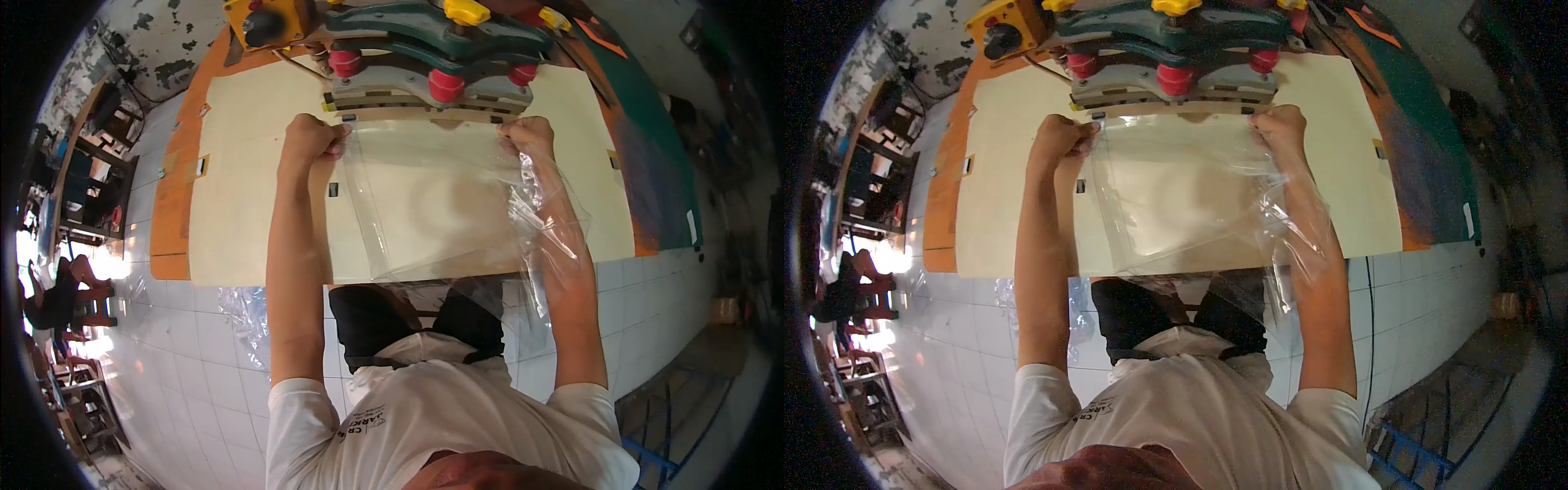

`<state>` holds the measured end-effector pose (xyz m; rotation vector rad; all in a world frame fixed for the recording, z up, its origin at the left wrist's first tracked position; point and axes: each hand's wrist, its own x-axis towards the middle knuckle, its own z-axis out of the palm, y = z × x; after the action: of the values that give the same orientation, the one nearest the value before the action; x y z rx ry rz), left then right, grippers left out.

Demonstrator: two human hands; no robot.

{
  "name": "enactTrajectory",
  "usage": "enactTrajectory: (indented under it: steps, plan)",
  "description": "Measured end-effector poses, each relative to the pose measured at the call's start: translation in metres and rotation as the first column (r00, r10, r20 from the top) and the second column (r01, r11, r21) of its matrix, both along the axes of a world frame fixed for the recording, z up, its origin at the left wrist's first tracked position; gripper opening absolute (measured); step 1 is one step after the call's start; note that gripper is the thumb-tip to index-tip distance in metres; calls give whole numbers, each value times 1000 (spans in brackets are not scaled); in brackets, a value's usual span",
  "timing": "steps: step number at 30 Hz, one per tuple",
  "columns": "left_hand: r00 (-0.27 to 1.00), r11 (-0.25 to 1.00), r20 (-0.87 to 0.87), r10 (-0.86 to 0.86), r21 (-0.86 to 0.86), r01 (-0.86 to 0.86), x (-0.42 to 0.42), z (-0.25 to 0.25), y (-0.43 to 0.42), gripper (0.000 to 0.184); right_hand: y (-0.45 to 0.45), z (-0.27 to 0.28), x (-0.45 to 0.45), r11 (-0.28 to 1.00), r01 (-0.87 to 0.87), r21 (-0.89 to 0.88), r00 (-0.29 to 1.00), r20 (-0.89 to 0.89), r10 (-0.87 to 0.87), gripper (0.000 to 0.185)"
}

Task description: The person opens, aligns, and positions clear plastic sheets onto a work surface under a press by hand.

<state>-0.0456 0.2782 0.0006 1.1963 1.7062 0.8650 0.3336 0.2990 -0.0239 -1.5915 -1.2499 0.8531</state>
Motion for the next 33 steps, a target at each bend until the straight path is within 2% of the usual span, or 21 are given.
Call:
enactTrajectory:
  steps: [4, 11, 13, 16, 25, 28, 32, 33]
  plan:
    - [1000, 1000, -16, -20, 8, 20, 1, 5, -3, 32, 0, -2, 6, 996, -88, 27, 991, -94, 90, 20]
    - [1000, 1000, -26, -6, 4, 6, 1, 2, -1, 35, -3, 5, 1, 999, -53, 4, 995, -90, 53, 19]
    - [1000, 1000, -23, -9, 1, 9, 1, 2, -1, 35, -6, 11, -4, 999, -33, 0, 989, -142, 33, 18]
    - [999, 1000, -34, -4, -16, 3, 1, 4, 0, 34, -1, 7, -4, 1000, 19, -21, 996, -90, -21, 18]
    - [999, 999, -24, 21, -31, -21, 3, 3, 2, 33, 0, 4, -2, 1000, 7, 17, 986, -166, -4, 21]
    - [1000, 1000, -17, 22, -18, -22, 3, 2, 2, 34, 0, 6, -4, 1000, 25, 5, 991, -131, -24, 21]
    - [999, 1000, -43, 1, -4, -1, 4, 6, -2, 35, 3, 3, -1, 999, -35, 19, 984, -172, 37, 21]
    - [999, 1000, -46, 8, -3, -8, 1, 3, -1, 35, -1, 10, -7, 1000, 23, 6, 995, -95, -22, 21]
